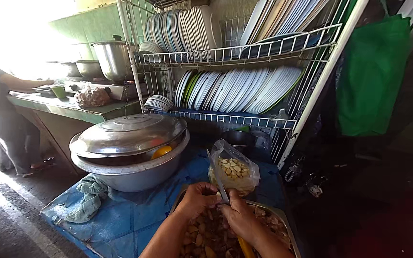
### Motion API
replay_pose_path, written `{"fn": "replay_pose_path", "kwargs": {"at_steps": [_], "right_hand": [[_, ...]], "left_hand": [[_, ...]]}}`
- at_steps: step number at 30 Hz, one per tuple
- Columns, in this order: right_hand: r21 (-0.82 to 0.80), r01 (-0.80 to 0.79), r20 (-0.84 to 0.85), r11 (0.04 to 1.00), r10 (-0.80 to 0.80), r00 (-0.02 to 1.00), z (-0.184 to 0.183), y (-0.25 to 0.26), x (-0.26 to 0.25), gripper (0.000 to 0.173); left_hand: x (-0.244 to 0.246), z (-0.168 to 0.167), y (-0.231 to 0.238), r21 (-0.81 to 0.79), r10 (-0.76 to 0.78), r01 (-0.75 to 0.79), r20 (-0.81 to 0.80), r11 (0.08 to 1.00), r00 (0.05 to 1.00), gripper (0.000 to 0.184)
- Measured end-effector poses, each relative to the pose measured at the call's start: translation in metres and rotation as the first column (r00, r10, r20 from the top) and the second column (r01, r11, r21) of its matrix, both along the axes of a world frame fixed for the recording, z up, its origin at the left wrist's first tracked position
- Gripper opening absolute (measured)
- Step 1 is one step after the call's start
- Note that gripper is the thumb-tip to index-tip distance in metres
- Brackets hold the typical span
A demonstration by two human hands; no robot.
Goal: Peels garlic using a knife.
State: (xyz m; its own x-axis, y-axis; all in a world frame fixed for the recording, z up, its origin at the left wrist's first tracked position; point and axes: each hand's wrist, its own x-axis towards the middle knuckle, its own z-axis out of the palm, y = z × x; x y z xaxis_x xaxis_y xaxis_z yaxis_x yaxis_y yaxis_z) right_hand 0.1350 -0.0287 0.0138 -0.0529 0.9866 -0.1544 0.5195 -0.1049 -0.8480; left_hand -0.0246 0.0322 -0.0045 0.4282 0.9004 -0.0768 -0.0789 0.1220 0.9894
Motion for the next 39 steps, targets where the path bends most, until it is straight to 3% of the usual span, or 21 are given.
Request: {"fn": "replay_pose_path", "kwargs": {"at_steps": [4,10,16,22,29,35,39], "right_hand": [[0.142,0.012,-0.038,0.99,-0.007,0.999,-0.007,0.003,0.005,0.04],[0.297,0.091,-0.263,0.951,-0.01,0.965,-0.01,-0.002,0.003,0.042],[0.21,0.055,-0.457,0.976,0.048,0.888,-0.005,-0.004,0.003,0.035],[0.072,0.011,-0.608,0.997,0.035,0.793,0.002,-0.006,0.007,0.035],[0.035,0.025,-0.635,0.999,0.003,0.773,0.004,-0.006,0.009,0.034],[0.058,0.076,-0.609,0.995,-0.025,0.793,0.006,-0.008,0.008,0.033],[0.071,0.056,-0.597,0.996,-0.003,0.802,0.004,-0.007,0.007,0.031]], "left_hand": [[-0.002,0.002,0.001,0.002,0.091,-0.091,0.049,0.996,0.995,0.018],[-0.003,0.004,0.001,0.018,0.091,-0.097,0.208,0.995,0.974,0.017],[-0.003,0.004,-0.001,0.118,0.099,-0.132,0.247,0.984,0.964,0.017],[-0.003,-0.001,0.001,0.324,0.126,-0.185,0.197,0.928,0.972,0.018],[-0.003,0.0,0.0,0.382,0.088,-0.166,0.215,0.909,0.973,0.019],[0.0,-0.007,0.001,0.633,0.108,-0.142,0.091,0.761,0.99,0.015],[0.003,-0.009,0.0,0.706,0.165,-0.183,0.095,0.684,0.982,0.012]]}}
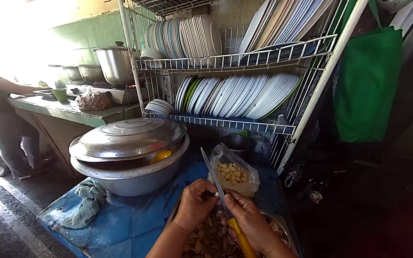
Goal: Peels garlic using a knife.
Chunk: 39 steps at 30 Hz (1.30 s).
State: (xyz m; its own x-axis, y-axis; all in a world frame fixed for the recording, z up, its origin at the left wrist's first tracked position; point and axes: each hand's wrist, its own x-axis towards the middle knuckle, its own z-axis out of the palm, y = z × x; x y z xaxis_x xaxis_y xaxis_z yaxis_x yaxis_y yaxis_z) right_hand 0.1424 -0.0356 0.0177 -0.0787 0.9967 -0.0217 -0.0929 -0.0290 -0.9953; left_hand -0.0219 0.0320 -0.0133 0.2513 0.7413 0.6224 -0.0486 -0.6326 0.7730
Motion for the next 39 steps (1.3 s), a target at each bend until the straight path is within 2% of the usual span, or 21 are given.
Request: {"fn": "replay_pose_path", "kwargs": {"at_steps": [5,10,19,27,29,35,39], "right_hand": [[0.051,0.035,0.008,0.998,-0.036,0.999,-0.003,0.001,-0.001,0.029],[0.065,0.05,-0.027,0.997,-0.048,0.998,-0.004,0.002,-0.001,0.027],[0.029,0.117,-0.025,0.993,-0.116,0.993,-0.001,0.002,-0.003,0.026],[-0.012,0.099,-0.102,0.995,-0.1,0.99,-0.001,0.003,-0.001,0.028],[-0.025,0.096,-0.095,0.995,-0.098,0.991,-0.001,0.003,-0.001,0.027],[-0.11,0.028,-0.132,0.994,-0.042,0.99,0.003,0.001,-0.002,0.031],[-0.083,0.007,-0.105,0.997,-0.016,0.994,0.001,0.001,-0.003,0.032]], "left_hand": [[0.001,0.0,-0.001,-0.012,0.0,0.0,0.023,1.0,1.0,0.013],[-0.002,0.008,-0.003,-0.236,-0.042,0.059,0.075,0.97,0.996,0.017],[-0.001,0.009,-0.004,-0.303,-0.078,0.111,0.12,0.947,0.99,0.019],[-0.007,0.015,-0.002,-0.529,-0.162,0.281,0.259,0.801,0.952,0.015],[-0.006,0.015,-0.003,-0.539,-0.159,0.277,0.255,0.795,0.954,0.016],[-0.002,0.012,-0.002,-0.483,-0.077,0.188,0.24,0.855,0.968,0.021],[-0.001,0.01,-0.001,-0.466,-0.048,0.155,0.232,0.871,0.972,0.022]]}}
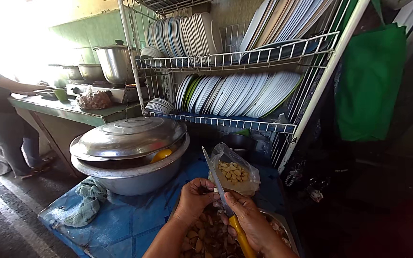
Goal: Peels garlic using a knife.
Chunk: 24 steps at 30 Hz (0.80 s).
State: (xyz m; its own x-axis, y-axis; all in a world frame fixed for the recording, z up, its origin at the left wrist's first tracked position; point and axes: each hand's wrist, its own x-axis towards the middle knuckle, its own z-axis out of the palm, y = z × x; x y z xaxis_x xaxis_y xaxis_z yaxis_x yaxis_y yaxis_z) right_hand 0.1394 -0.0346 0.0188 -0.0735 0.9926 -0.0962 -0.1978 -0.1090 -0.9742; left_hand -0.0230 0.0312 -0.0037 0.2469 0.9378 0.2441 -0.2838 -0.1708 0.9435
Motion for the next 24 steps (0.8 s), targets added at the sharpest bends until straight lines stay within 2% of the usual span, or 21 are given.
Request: {"fn": "replay_pose_path", "kwargs": {"at_steps": [10,18,24], "right_hand": [[0.044,0.001,0.005,0.999,-0.002,1.0,-0.0034,0.0013,0.0024,0.028],[0.128,0.083,0.094,0.988,-0.095,0.991,-0.0066,0.0023,-0.0025,0.027],[0.16,0.096,0.152,0.982,-0.121,0.981,-0.0073,0.0038,-0.0025,0.026]], "left_hand": [[-0.0028,0.0002,0.0005,0.021,-0.035,0.035,0.044,0.999,0.998,0.02],[-0.0017,0.0068,-0.0025,-0.133,-0.084,0.093,0.072,0.987,0.994,0.014],[-0.0011,0.0049,-0.0013,-0.121,-0.12,0.128,0.071,0.984,0.99,0.015]]}}
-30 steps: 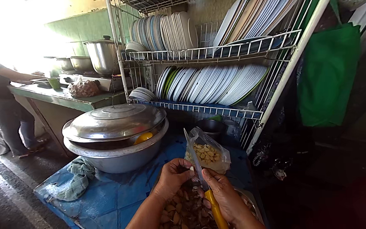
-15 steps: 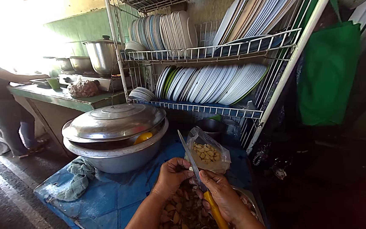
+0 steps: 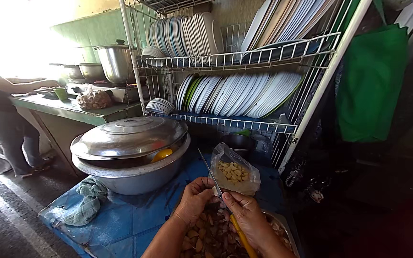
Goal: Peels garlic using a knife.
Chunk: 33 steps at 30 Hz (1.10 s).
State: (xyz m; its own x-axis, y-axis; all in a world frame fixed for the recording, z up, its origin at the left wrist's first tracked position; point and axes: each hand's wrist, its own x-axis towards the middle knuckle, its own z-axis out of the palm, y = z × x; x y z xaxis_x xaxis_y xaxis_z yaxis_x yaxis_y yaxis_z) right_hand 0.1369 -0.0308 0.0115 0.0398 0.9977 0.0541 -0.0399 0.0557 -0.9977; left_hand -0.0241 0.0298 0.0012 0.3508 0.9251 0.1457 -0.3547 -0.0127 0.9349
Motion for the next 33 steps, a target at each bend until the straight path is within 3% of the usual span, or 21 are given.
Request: {"fn": "replay_pose_path", "kwargs": {"at_steps": [7,12,20,26,33], "right_hand": [[0.014,0.006,0.045,1.0,-0.006,0.999,-0.001,0.001,0.001,0.026],[0.104,0.086,0.122,0.991,-0.098,0.988,-0.005,0.005,0.003,0.027],[-0.155,0.006,-0.018,0.988,-0.009,1.0,0.006,0.0,0.004,0.028],[-0.147,-0.009,-0.059,0.989,0.0,0.998,0.008,-0.001,0.007,0.033],[-0.027,-0.132,0.146,0.991,0.134,0.98,-0.001,0.003,0.009,0.032]], "left_hand": [[-0.002,0.003,-0.001,-0.041,0.027,-0.03,-0.079,0.999,0.997,0.013],[-0.002,0.007,-0.002,-0.064,0.068,-0.072,-0.058,0.995,0.996,0.023],[-0.004,0.005,0.0,-0.074,0.047,-0.051,-0.048,0.996,0.998,0.016],[-0.003,-0.002,0.002,0.036,0.039,-0.034,-0.175,0.999,0.984,0.024],[0.0,0.004,-0.002,0.176,0.155,-0.095,-0.367,0.98,0.917,0.044]]}}
